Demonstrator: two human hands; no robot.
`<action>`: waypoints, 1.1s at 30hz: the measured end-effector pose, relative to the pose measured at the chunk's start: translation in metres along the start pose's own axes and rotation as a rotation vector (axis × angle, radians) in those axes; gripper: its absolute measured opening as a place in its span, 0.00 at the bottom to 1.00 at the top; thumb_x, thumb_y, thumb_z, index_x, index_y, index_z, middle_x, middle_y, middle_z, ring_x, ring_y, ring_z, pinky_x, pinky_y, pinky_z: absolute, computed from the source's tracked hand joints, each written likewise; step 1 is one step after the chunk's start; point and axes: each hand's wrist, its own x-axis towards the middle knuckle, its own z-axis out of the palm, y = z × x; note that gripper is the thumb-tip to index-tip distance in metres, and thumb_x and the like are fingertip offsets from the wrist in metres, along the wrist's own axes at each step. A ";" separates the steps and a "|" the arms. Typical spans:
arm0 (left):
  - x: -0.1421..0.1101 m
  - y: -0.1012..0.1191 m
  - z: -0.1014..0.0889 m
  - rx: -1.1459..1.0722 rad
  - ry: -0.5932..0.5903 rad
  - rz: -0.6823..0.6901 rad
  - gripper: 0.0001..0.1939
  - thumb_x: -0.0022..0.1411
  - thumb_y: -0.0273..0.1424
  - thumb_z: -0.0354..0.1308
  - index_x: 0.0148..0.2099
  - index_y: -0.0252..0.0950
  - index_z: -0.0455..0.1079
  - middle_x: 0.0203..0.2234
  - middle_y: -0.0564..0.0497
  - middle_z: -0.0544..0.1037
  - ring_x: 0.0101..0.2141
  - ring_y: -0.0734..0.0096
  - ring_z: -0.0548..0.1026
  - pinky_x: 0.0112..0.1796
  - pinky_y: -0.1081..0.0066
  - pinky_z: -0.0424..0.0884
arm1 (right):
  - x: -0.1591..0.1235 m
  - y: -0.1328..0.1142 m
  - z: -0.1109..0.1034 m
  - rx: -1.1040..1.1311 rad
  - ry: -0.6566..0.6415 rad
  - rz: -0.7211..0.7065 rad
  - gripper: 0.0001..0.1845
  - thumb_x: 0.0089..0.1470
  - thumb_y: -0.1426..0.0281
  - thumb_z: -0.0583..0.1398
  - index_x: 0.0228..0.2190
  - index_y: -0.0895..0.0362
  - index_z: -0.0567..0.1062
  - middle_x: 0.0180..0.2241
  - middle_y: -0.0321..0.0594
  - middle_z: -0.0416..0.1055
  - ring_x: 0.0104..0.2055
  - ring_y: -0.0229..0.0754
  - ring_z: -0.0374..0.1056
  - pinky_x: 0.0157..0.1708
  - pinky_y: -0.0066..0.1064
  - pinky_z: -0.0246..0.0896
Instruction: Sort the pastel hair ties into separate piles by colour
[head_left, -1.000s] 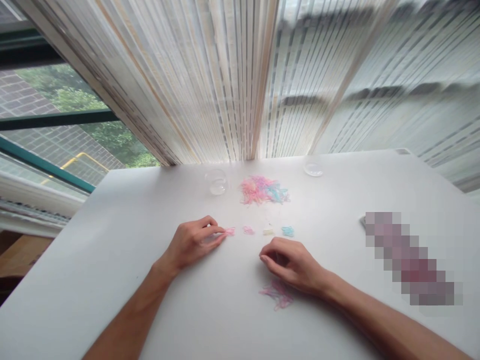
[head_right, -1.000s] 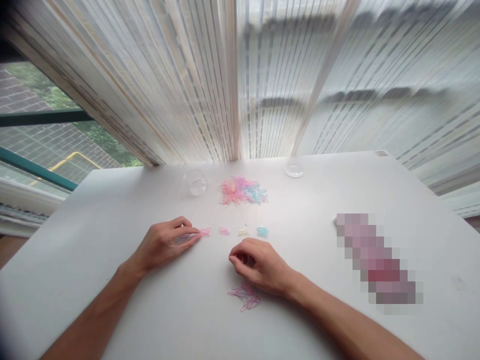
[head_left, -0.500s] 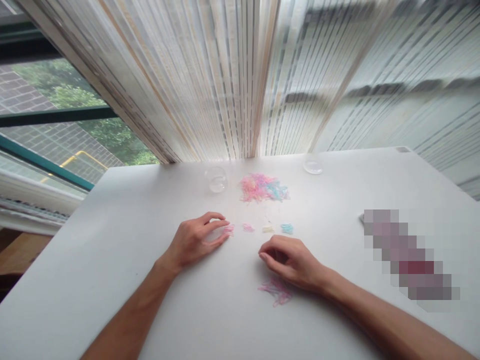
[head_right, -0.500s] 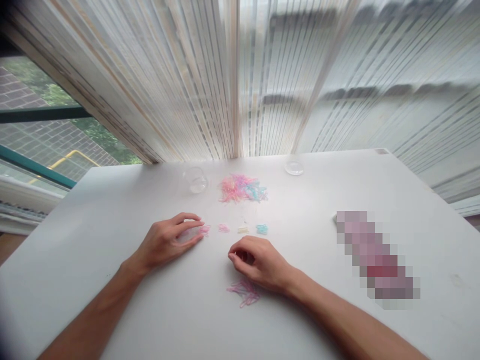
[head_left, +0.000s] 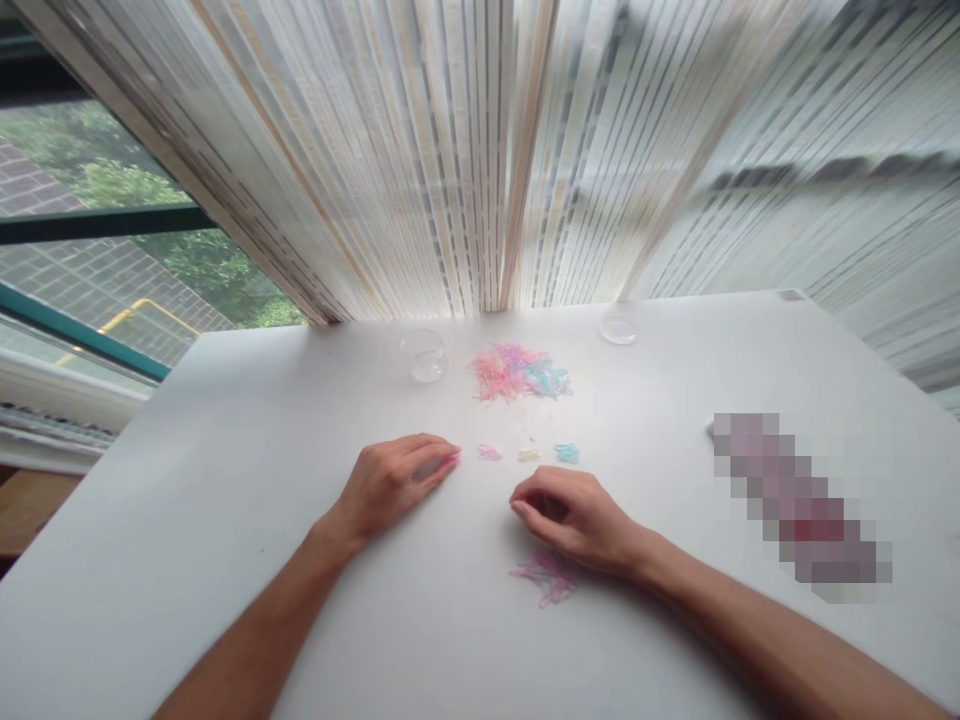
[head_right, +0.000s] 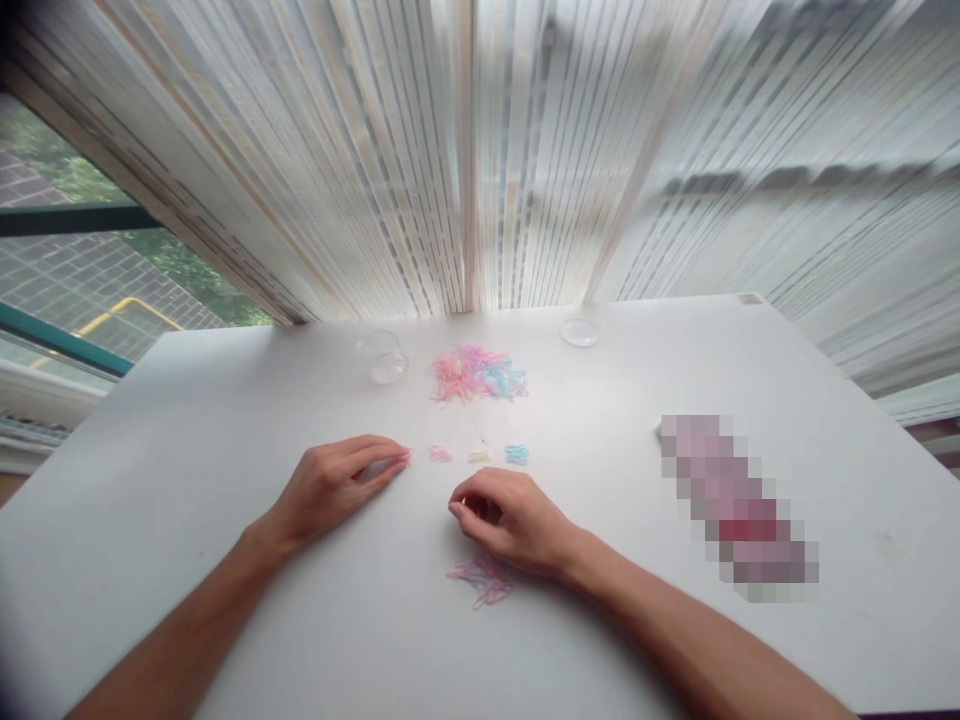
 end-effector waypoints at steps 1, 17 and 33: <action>0.000 0.000 0.000 -0.001 0.004 0.000 0.08 0.70 0.30 0.58 0.44 0.39 0.78 0.39 0.52 0.84 0.37 0.73 0.82 0.32 0.77 0.75 | 0.000 0.000 0.000 0.000 0.001 -0.001 0.07 0.62 0.70 0.59 0.32 0.55 0.75 0.25 0.36 0.72 0.24 0.34 0.63 0.26 0.25 0.61; -0.004 0.045 0.008 -0.209 -0.192 0.208 0.05 0.68 0.32 0.60 0.41 0.38 0.76 0.28 0.53 0.81 0.26 0.74 0.77 0.27 0.74 0.68 | -0.002 -0.019 -0.039 -0.127 -0.389 0.082 0.07 0.54 0.77 0.58 0.29 0.55 0.75 0.24 0.34 0.70 0.25 0.35 0.61 0.27 0.26 0.56; -0.010 0.067 0.025 -0.208 -0.264 0.294 0.05 0.67 0.30 0.59 0.38 0.39 0.76 0.30 0.55 0.79 0.23 0.77 0.72 0.25 0.72 0.61 | -0.004 -0.028 -0.046 -0.166 -0.638 0.233 0.09 0.49 0.74 0.63 0.36 0.56 0.78 0.33 0.37 0.75 0.33 0.39 0.67 0.34 0.27 0.59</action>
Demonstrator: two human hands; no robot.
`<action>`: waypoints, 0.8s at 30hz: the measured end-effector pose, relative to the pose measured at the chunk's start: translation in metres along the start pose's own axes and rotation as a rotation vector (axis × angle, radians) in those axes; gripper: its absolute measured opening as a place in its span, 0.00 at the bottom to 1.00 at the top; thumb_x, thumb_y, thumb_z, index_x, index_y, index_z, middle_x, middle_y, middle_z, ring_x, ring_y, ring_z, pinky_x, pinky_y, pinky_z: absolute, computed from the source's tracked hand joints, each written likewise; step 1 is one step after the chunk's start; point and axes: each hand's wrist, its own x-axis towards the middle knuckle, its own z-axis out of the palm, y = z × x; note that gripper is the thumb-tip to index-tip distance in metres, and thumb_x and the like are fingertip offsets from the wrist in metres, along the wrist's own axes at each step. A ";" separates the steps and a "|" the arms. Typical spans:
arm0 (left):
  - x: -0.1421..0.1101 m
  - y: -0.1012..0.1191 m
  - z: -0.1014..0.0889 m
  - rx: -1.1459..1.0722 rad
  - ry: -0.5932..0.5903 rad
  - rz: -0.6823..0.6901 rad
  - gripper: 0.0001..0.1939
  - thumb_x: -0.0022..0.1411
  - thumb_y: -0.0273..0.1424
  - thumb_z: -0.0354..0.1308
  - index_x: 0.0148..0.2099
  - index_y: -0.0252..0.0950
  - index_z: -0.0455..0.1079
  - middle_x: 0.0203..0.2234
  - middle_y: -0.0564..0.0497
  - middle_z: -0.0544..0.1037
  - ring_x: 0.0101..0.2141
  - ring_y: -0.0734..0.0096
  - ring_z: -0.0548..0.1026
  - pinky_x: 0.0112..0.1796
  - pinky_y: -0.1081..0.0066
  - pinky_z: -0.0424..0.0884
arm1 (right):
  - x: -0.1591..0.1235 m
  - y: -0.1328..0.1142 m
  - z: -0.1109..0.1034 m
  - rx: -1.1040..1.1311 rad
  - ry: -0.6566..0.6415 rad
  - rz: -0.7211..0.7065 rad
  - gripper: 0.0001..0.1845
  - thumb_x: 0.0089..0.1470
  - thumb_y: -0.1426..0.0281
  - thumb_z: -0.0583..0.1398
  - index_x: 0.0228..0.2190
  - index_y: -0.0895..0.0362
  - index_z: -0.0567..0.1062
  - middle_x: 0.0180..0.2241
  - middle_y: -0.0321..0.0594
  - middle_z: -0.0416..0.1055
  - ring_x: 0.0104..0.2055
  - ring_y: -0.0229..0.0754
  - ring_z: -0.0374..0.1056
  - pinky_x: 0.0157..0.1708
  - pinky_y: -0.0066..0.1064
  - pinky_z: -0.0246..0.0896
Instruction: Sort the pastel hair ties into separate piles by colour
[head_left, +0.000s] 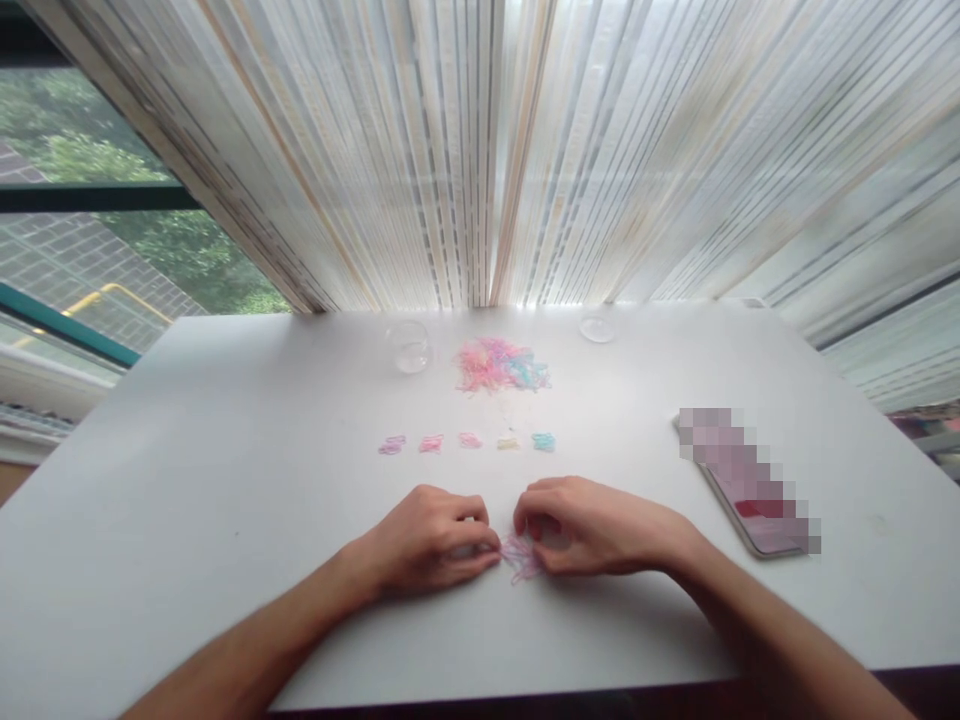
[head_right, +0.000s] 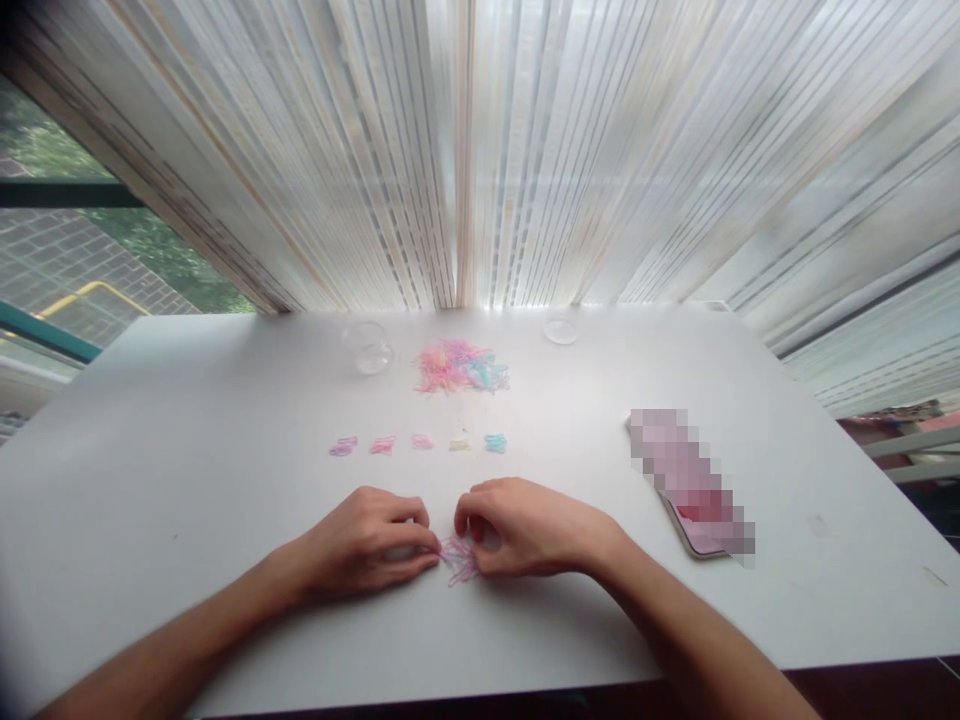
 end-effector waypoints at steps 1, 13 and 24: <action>0.000 0.000 0.000 -0.015 0.001 -0.003 0.05 0.67 0.30 0.59 0.38 0.39 0.77 0.30 0.55 0.79 0.23 0.77 0.72 0.25 0.72 0.61 | -0.001 0.002 0.002 0.012 0.014 -0.011 0.09 0.49 0.74 0.63 0.36 0.56 0.78 0.33 0.37 0.75 0.34 0.39 0.67 0.35 0.27 0.60; 0.029 -0.004 -0.021 -0.342 0.136 -0.147 0.06 0.65 0.27 0.60 0.35 0.34 0.77 0.26 0.51 0.77 0.26 0.77 0.71 0.29 0.76 0.67 | -0.005 0.015 0.007 0.113 0.169 -0.087 0.11 0.52 0.78 0.58 0.36 0.57 0.78 0.31 0.36 0.75 0.31 0.36 0.67 0.34 0.26 0.60; 0.128 0.006 -0.025 -0.225 0.598 0.090 0.13 0.67 0.32 0.59 0.29 0.33 0.73 0.17 0.55 0.72 0.18 0.80 0.63 0.23 0.76 0.61 | -0.005 0.013 0.002 0.132 0.174 0.011 0.06 0.51 0.75 0.59 0.29 0.59 0.77 0.23 0.31 0.69 0.25 0.32 0.60 0.25 0.23 0.53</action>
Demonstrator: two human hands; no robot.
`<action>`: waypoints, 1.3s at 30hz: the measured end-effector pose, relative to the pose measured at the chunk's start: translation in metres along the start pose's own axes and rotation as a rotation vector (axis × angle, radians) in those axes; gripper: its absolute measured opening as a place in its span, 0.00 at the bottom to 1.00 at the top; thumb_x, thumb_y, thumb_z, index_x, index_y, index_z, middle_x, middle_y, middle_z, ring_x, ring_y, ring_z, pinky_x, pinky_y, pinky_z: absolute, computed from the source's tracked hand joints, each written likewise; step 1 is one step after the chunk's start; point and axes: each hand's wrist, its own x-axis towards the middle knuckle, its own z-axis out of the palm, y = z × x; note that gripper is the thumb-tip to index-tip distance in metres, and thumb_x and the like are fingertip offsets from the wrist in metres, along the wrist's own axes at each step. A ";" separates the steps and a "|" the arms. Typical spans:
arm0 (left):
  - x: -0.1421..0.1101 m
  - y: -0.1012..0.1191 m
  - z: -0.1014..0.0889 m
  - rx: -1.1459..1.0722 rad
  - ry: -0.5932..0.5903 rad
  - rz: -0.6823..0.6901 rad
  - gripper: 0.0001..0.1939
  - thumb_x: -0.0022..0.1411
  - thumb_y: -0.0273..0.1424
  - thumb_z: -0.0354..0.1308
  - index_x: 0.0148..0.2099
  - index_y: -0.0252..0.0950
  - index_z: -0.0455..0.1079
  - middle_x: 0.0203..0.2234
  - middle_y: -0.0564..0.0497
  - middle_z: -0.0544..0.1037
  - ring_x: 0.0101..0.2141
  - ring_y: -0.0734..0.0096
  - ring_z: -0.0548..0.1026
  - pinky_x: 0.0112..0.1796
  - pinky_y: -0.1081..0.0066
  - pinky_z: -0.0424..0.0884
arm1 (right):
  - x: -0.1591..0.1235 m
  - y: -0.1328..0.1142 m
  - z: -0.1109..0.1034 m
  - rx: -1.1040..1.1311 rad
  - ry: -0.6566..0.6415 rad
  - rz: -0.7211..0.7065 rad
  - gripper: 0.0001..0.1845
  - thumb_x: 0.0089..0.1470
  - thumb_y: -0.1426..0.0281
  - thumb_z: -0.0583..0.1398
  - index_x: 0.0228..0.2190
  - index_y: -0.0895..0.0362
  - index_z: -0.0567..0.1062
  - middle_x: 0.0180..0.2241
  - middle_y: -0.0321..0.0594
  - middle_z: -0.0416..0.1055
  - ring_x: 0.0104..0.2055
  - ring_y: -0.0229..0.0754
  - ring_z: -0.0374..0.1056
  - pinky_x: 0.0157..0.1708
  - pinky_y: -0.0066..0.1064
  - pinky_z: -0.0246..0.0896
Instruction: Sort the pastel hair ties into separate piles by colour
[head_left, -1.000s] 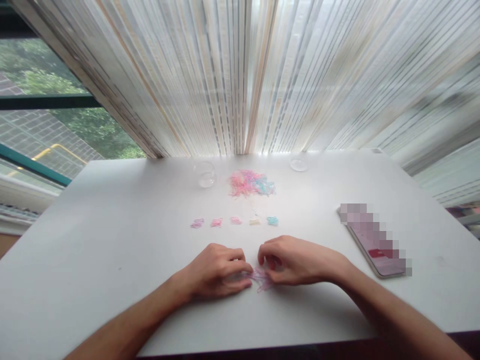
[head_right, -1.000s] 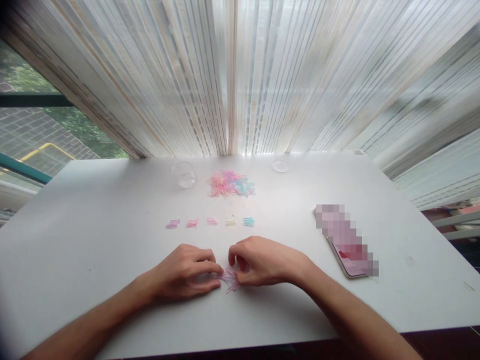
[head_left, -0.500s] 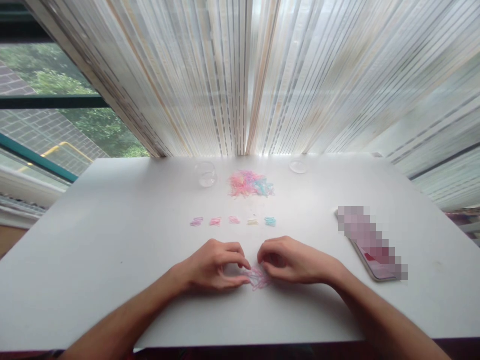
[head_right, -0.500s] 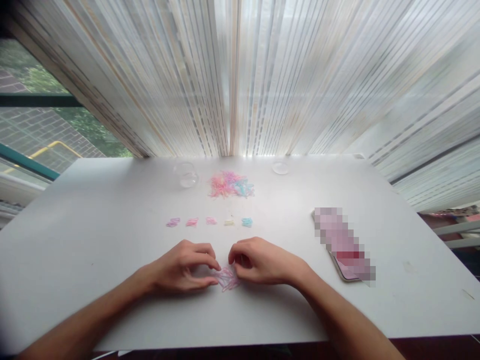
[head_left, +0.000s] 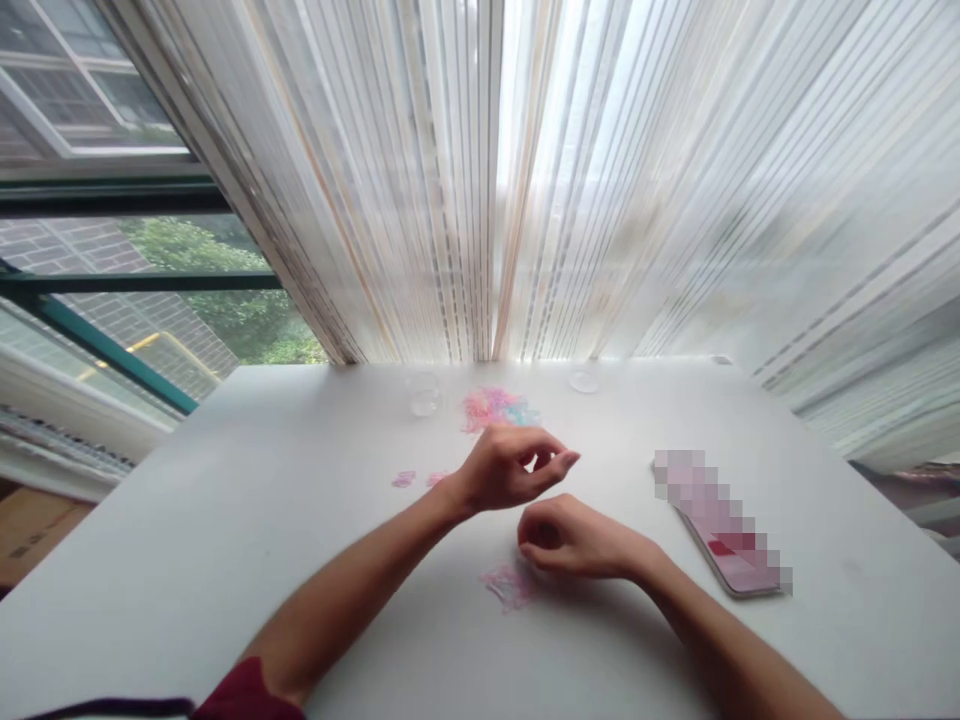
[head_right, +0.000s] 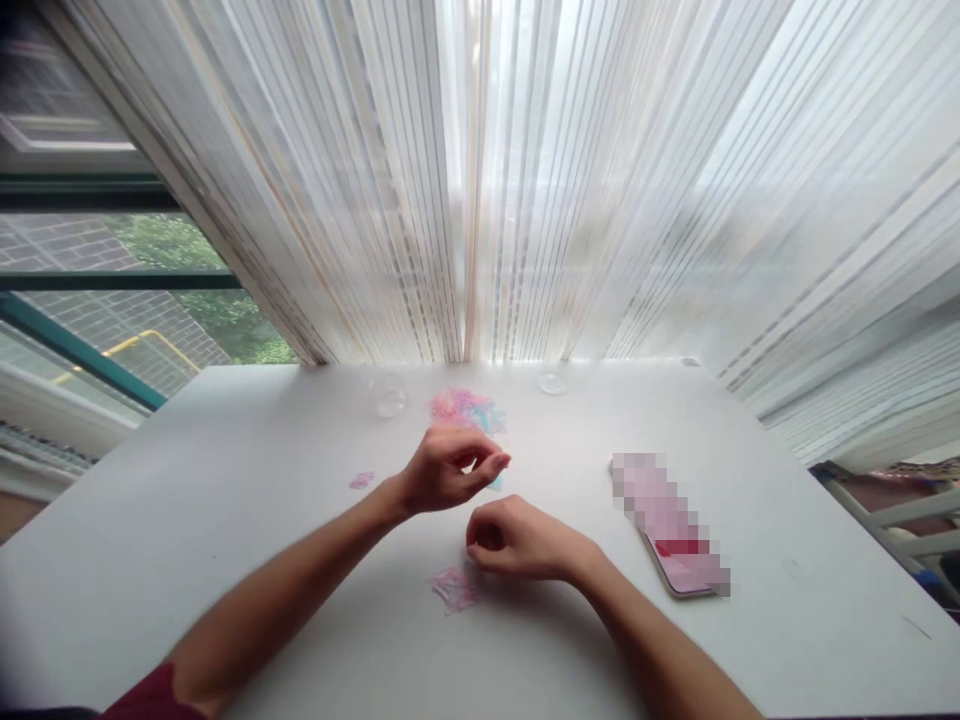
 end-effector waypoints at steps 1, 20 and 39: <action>-0.008 -0.002 0.000 0.017 0.014 0.040 0.14 0.67 0.31 0.59 0.28 0.34 0.72 0.15 0.56 0.70 0.17 0.80 0.62 0.22 0.76 0.60 | -0.001 0.001 -0.001 -0.007 -0.001 -0.002 0.05 0.50 0.76 0.59 0.28 0.59 0.77 0.23 0.30 0.68 0.24 0.32 0.59 0.24 0.23 0.53; -0.117 0.006 -0.051 0.205 -0.564 -0.059 0.03 0.60 0.30 0.61 0.38 0.39 0.75 0.27 0.53 0.78 0.24 0.72 0.72 0.25 0.72 0.65 | -0.001 -0.002 0.004 -0.119 -0.023 -0.069 0.04 0.51 0.75 0.63 0.31 0.57 0.78 0.29 0.35 0.70 0.30 0.36 0.64 0.32 0.25 0.57; -0.117 0.003 -0.057 0.198 -0.603 -0.096 0.04 0.63 0.26 0.57 0.37 0.37 0.73 0.29 0.53 0.79 0.24 0.74 0.73 0.25 0.73 0.65 | 0.005 0.004 0.012 -0.198 0.025 -0.204 0.09 0.60 0.73 0.57 0.29 0.58 0.76 0.27 0.38 0.70 0.28 0.37 0.63 0.31 0.28 0.56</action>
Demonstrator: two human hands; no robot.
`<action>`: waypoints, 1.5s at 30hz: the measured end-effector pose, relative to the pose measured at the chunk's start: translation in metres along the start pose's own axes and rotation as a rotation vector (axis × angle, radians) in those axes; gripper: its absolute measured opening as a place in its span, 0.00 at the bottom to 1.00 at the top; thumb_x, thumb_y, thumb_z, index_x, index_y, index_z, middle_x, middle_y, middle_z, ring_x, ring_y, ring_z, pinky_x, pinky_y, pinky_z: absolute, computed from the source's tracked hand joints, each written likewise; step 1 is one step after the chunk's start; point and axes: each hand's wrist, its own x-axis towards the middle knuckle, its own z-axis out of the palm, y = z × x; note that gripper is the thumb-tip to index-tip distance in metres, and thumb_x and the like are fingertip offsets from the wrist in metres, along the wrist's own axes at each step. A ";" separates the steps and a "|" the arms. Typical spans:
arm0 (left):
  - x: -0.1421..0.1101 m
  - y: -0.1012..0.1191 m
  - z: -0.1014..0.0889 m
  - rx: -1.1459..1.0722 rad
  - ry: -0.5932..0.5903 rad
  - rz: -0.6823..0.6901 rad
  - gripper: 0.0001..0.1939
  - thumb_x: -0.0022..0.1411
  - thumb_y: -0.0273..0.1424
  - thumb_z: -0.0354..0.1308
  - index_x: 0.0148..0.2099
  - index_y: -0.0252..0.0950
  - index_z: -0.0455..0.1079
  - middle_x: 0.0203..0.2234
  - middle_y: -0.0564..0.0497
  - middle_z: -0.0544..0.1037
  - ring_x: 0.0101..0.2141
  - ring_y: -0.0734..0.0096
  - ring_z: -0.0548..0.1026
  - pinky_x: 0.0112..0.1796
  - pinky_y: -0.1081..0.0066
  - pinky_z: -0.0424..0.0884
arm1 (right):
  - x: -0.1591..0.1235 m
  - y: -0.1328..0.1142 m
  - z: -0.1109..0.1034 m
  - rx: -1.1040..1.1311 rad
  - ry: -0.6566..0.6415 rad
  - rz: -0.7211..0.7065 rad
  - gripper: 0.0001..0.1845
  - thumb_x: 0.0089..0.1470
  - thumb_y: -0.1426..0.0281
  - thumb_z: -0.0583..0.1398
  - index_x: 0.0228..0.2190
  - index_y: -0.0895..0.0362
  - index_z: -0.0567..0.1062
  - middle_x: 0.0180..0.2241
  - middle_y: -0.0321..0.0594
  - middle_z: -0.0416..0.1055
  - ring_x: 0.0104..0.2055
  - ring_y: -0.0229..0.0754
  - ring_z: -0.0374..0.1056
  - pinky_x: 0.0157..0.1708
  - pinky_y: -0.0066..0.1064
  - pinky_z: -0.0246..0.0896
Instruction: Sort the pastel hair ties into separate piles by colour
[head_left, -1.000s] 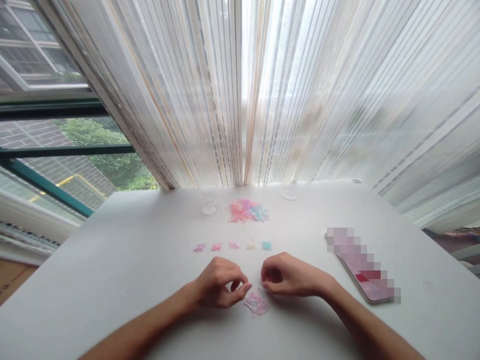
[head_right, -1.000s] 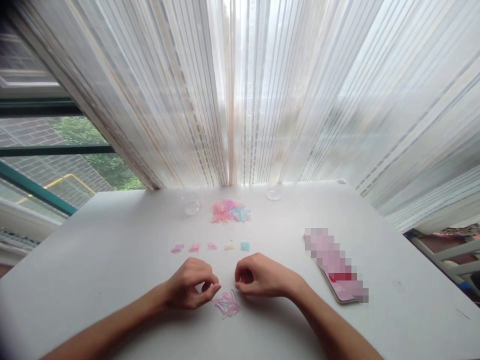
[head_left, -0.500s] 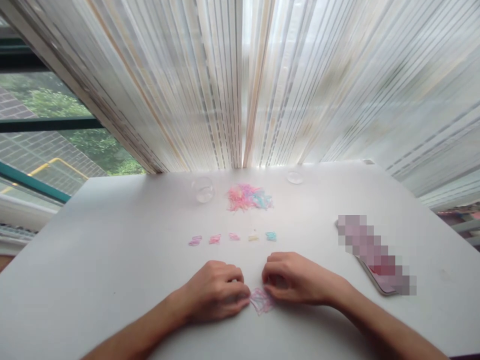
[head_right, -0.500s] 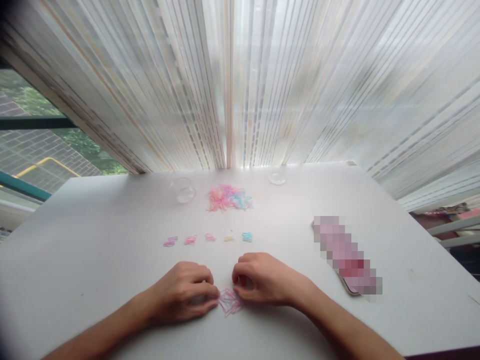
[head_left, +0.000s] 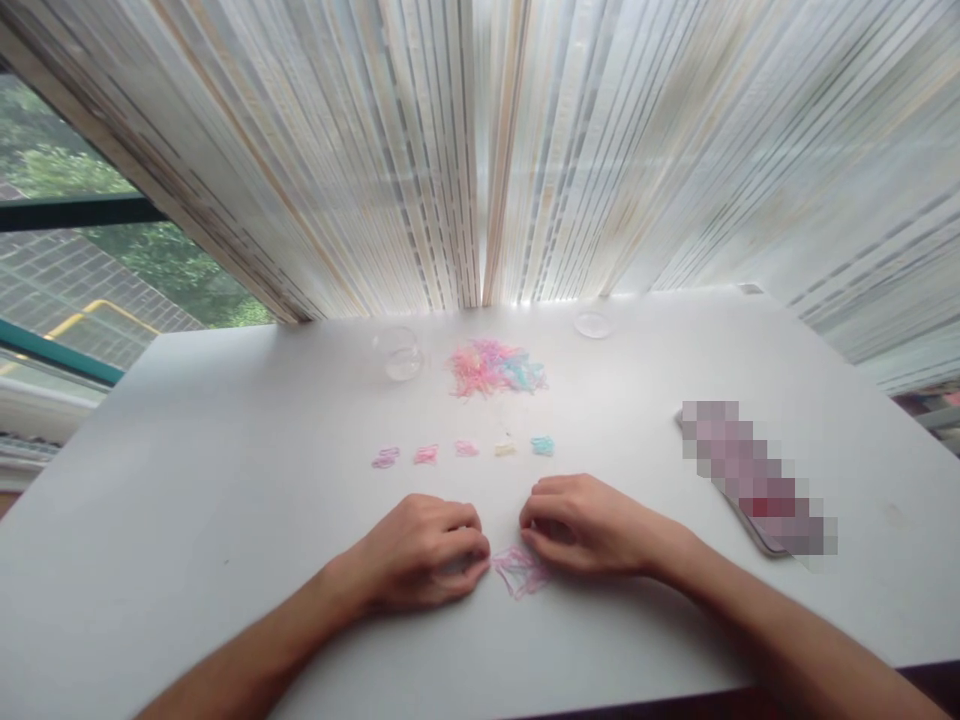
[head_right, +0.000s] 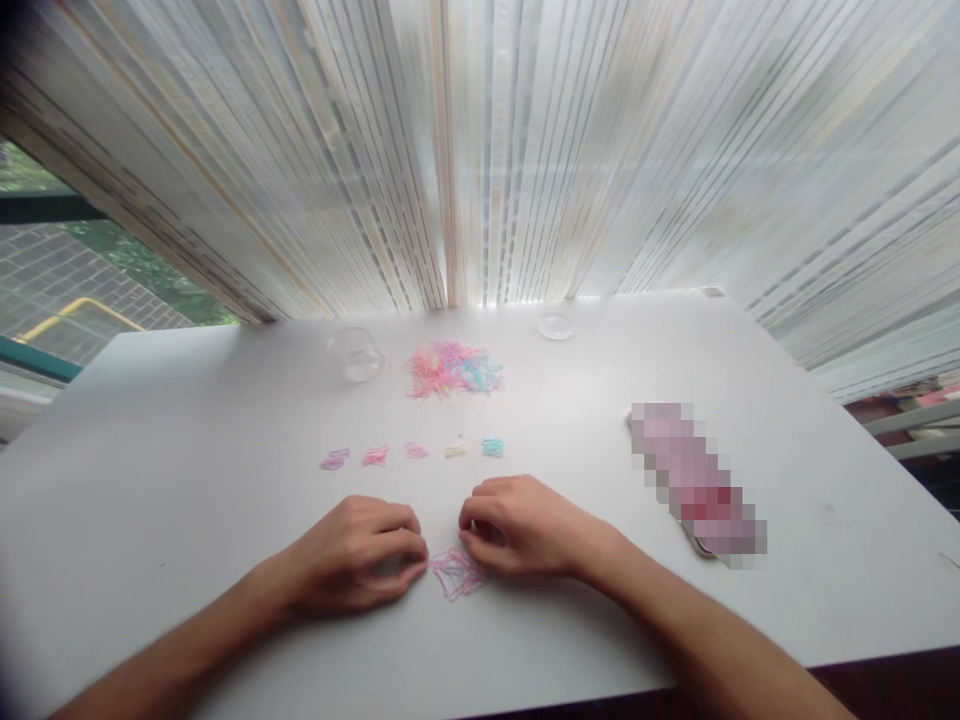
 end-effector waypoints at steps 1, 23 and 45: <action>0.000 0.000 0.001 0.012 0.007 0.007 0.04 0.64 0.26 0.57 0.36 0.37 0.73 0.28 0.53 0.79 0.24 0.75 0.73 0.25 0.73 0.65 | 0.000 0.000 0.000 0.001 0.005 -0.002 0.10 0.61 0.73 0.56 0.30 0.58 0.76 0.27 0.38 0.70 0.28 0.37 0.63 0.31 0.28 0.56; 0.003 0.000 0.005 -0.131 0.226 -0.022 0.05 0.62 0.23 0.59 0.39 0.36 0.74 0.24 0.55 0.80 0.20 0.77 0.73 0.25 0.75 0.68 | 0.002 -0.001 0.017 0.049 0.228 -0.184 0.11 0.66 0.68 0.57 0.35 0.57 0.78 0.29 0.39 0.75 0.29 0.37 0.68 0.32 0.27 0.62; 0.002 -0.008 0.007 -0.208 0.273 -0.067 0.05 0.63 0.22 0.62 0.41 0.35 0.76 0.22 0.56 0.79 0.18 0.80 0.67 0.24 0.75 0.64 | 0.006 0.007 0.023 -0.057 0.421 -0.220 0.10 0.66 0.69 0.58 0.33 0.57 0.77 0.26 0.38 0.74 0.27 0.36 0.66 0.29 0.27 0.60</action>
